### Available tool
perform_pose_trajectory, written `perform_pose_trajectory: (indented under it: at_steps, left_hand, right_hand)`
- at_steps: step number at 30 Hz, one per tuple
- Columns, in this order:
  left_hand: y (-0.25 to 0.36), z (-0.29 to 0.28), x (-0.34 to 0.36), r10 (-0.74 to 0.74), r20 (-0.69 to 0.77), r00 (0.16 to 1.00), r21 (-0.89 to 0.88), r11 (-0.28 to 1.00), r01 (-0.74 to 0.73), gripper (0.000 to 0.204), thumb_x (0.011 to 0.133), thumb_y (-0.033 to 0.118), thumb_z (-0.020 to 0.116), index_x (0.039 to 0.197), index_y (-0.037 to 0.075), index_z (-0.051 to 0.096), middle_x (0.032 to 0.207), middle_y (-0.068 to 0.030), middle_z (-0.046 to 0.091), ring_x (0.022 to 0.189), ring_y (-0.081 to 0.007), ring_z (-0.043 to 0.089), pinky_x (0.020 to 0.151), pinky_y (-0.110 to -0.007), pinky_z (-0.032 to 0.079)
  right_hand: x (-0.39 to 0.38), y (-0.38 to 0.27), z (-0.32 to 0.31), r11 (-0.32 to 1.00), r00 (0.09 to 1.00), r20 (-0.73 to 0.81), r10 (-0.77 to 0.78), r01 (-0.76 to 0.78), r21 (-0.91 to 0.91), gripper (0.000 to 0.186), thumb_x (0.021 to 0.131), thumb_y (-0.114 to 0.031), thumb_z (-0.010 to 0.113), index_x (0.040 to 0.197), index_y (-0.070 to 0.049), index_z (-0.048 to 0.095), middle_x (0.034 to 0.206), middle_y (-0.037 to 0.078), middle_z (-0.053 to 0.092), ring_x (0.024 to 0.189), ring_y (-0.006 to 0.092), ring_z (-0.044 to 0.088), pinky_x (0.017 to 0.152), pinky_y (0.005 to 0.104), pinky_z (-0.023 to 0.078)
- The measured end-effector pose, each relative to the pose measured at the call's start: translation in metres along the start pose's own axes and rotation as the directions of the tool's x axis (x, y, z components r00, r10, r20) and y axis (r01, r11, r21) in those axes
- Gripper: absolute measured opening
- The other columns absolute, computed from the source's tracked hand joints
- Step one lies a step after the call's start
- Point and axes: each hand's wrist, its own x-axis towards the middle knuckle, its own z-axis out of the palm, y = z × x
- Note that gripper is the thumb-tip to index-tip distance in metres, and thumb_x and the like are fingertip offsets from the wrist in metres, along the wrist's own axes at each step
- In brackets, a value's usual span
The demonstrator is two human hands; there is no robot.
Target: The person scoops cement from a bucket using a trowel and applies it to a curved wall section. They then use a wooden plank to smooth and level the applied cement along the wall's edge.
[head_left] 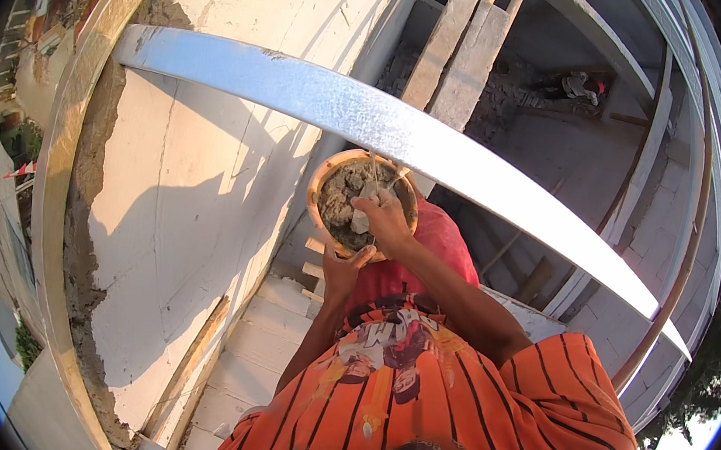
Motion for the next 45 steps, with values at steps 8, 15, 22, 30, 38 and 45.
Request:
perform_pose_trajectory:
  at_steps: [8,15,22,30,38,45]
  left_hand:
    - [-0.062,-0.007,0.096,-0.119,0.090,0.989,0.328,0.941,0.083,0.056,0.076,0.017,0.075,0.120,-0.001,0.046,0.107,-0.0134,0.060,0.097,-0.0205,0.061,0.079,-0.030,0.050]
    - [-0.105,-0.102,0.083,-0.148,-0.027,0.989,0.669,0.732,0.128,0.055,0.076,0.024,0.074,0.119,0.001,0.048,0.106,-0.0135,0.061,0.098,-0.0213,0.061,0.080,-0.032,0.049]
    - [-0.097,-0.159,0.073,-0.085,-0.104,0.991,0.731,0.669,0.134,0.055,0.077,0.032,0.072,0.118,0.003,0.051,0.105,-0.0137,0.061,0.098,-0.0220,0.061,0.082,-0.034,0.049]
    - [-0.052,-0.154,0.078,-0.026,-0.101,0.995,0.563,0.823,0.079,0.052,0.079,0.035,0.070,0.115,0.001,0.053,0.098,-0.0093,0.062,0.093,-0.0183,0.060,0.082,-0.032,0.047]
    - [0.075,-0.095,-0.011,0.317,0.053,0.947,0.686,0.678,-0.265,0.033,0.082,0.020,0.068,0.106,0.001,0.056,0.096,-0.0100,0.063,0.093,-0.0191,0.062,0.085,-0.032,0.048]
    - [0.231,-0.125,-0.150,0.927,0.066,0.369,0.535,0.280,-0.798,0.025,0.077,0.006,0.069,0.099,0.002,0.060,0.092,-0.0122,0.065,0.088,-0.0226,0.064,0.080,-0.033,0.049]
  right_hand:
    - [0.099,0.024,-0.064,0.982,0.977,-0.194,0.089,-0.054,0.180,0.018,0.079,-0.017,0.065,0.085,-0.005,0.053,0.078,0.003,0.049,0.069,0.0137,0.046,0.059,0.0325,0.040]
    - [0.306,0.107,-0.172,0.989,0.871,-0.471,-0.138,0.093,-0.117,0.030,0.075,-0.020,0.067,0.072,-0.006,0.041,0.066,0.003,0.036,0.060,0.0158,0.037,0.058,0.0360,0.036]
    - [0.332,0.121,-0.223,0.922,0.870,-0.484,-0.093,-0.109,-0.373,0.026,0.076,-0.026,0.065,0.083,-0.004,0.054,0.074,0.006,0.049,0.069,0.0188,0.051,0.066,0.0363,0.043]
    - [0.371,0.112,-0.252,0.796,0.841,-0.483,-0.245,-0.110,-0.596,0.033,0.079,-0.028,0.061,0.101,-0.004,0.054,0.088,0.012,0.056,0.082,0.0244,0.057,0.075,0.0371,0.046]
    - [0.245,0.097,-0.148,0.501,0.807,-0.127,-0.577,0.227,-0.835,0.045,0.081,-0.030,0.058,0.119,-0.005,0.055,0.103,0.018,0.063,0.095,0.0299,0.062,0.084,0.0379,0.048]
    - [-0.120,-0.084,0.039,0.525,0.513,0.848,-0.128,0.761,-0.381,0.049,0.087,-0.029,0.061,0.129,-0.006,0.051,0.117,0.018,0.061,0.105,0.0297,0.060,0.090,0.0370,0.047]
